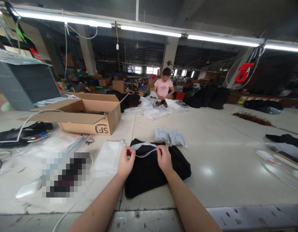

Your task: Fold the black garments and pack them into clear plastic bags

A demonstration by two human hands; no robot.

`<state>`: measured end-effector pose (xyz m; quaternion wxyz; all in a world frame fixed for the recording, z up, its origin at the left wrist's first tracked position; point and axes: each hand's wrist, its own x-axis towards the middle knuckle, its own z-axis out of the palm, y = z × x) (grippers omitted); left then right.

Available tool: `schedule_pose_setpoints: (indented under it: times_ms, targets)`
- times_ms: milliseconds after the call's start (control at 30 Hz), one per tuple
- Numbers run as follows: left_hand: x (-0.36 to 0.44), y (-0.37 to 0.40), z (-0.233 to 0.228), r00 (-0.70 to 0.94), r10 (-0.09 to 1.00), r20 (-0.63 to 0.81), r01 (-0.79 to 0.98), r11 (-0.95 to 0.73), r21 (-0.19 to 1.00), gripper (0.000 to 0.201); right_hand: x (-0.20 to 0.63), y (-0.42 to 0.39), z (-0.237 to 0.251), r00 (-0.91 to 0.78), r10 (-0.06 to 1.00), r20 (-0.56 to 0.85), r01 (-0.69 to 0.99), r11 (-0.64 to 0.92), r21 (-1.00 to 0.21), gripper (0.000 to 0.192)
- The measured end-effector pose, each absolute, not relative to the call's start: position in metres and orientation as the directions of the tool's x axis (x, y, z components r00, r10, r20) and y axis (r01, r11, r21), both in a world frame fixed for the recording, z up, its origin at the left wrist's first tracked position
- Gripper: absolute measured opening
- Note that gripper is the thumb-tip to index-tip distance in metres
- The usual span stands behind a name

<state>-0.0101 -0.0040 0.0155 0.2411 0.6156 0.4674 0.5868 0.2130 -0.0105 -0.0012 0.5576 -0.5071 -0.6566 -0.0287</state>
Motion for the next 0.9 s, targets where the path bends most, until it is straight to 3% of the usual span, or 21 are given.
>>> schedule_pose_setpoints:
  times_ms: [333, 733, 900]
  targets:
    - [-0.016, -0.001, 0.012, -0.201, 0.913, 0.354, 0.361, -0.267, 0.893, 0.02, 0.202, -0.022, 0.012, 0.136, 0.632, 0.763, 0.63, 0.539, -0.559, 0.013]
    - [-0.027, 0.003, 0.02, -0.237, 0.872, 0.428, 0.497, -0.27, 0.825, 0.022, 0.198, -0.022, 0.008, 0.163, 0.638, 0.752, 0.592, 0.547, -0.592, 0.016]
    - [-0.026, 0.001, 0.031, -0.182, 0.88, 0.438, 0.566, -0.27, 0.779, 0.023, 0.201, -0.017, 0.006, 0.257, 0.632, 0.732, 0.584, 0.502, -0.638, 0.019]
